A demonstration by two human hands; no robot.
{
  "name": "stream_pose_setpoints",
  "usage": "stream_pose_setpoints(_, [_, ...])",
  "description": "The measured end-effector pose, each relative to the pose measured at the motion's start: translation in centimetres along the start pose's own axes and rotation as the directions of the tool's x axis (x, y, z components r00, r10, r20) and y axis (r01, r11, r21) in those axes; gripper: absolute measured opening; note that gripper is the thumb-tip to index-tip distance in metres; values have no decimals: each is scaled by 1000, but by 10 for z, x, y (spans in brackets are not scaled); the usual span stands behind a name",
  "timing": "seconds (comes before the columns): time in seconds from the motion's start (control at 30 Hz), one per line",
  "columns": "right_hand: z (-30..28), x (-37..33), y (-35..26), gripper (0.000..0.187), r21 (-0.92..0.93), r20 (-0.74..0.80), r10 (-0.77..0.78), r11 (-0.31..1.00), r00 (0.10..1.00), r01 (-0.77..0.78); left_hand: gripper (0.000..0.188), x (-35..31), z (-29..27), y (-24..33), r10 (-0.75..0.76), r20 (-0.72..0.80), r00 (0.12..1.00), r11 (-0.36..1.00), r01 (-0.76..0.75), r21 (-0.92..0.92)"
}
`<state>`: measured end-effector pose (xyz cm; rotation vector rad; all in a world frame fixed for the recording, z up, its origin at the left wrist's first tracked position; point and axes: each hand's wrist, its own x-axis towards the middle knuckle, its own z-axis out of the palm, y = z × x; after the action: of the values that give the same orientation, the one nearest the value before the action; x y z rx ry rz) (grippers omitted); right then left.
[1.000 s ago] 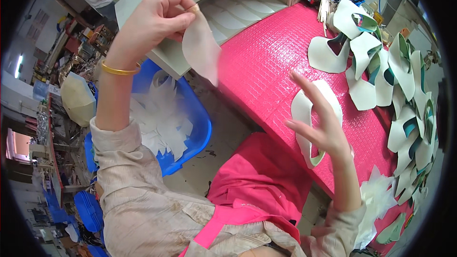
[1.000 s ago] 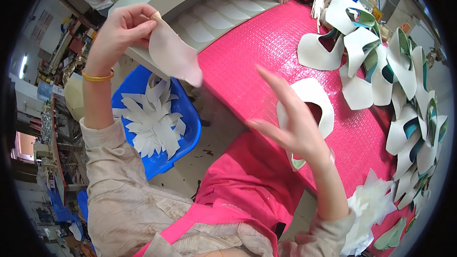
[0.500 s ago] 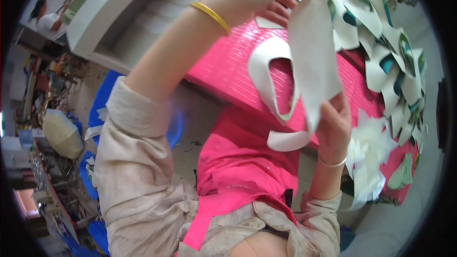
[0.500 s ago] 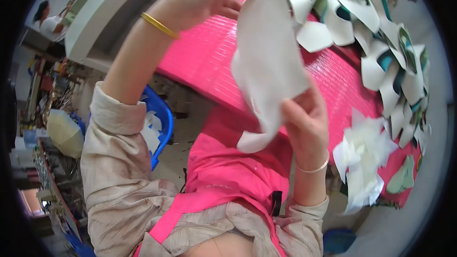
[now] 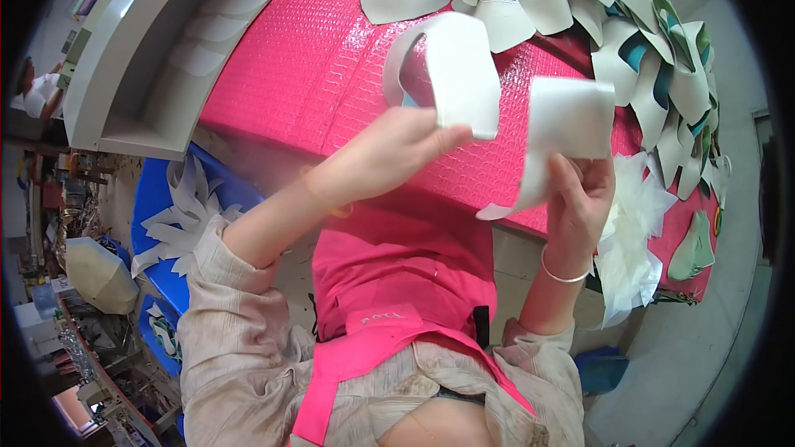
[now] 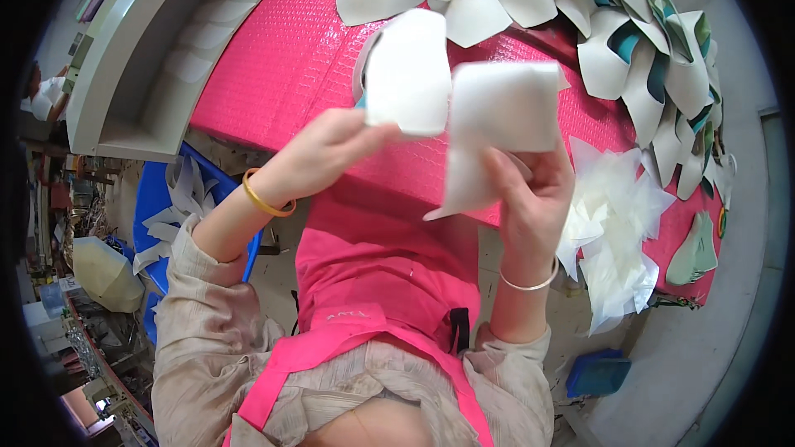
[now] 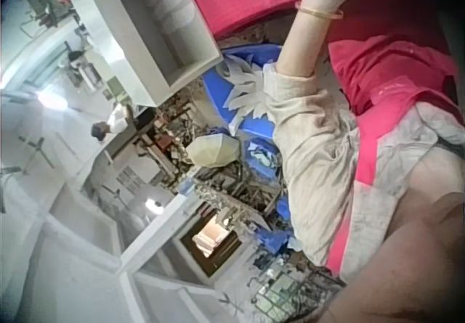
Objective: The person assembles high-heeled shoes by hand, inserting white tissue paper into the toe box, then fitting a light green insole into the shoe upper. They press and smooth the insole edges to secure it, then place the finished shoe on a nearby shelf. The process is repeated for multiple shoes.
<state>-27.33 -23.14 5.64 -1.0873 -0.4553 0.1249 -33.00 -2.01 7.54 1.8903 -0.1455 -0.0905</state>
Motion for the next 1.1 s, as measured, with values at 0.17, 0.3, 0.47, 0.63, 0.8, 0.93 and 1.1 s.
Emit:
stream_pose_setpoints(0.17, [48,26,10,51,31,51,-122,992,991,121,42,-3,-8,11,33,-231,972,934,-113,-339])
stream_pose_setpoints(0.3, [73,33,16,52,73,36,-150,986,988,148,52,-5,-6,15,2,-281,960,854,-148,-499])
stream_pose_setpoints(0.47, [80,34,20,50,18,103,-183,983,978,182,60,-7,-5,19,-41,-298,954,829,-134,-542])
stream_pose_setpoints(0.63, [84,34,20,48,-5,107,-185,982,977,186,60,-7,-5,12,27,-286,958,761,-205,-615])
stream_pose_setpoints(0.8, [85,34,21,49,-53,113,-169,983,979,176,61,-11,-8,11,42,-237,971,716,-195,-671])
stream_pose_setpoints(0.93, [89,36,18,54,-115,121,-155,979,981,169,50,-7,-10,10,86,-343,935,909,-215,-357])
stream_pose_setpoints(1.1, [96,35,18,69,-142,117,-223,961,968,239,39,14,-33,30,-2,-326,945,875,-156,-459])
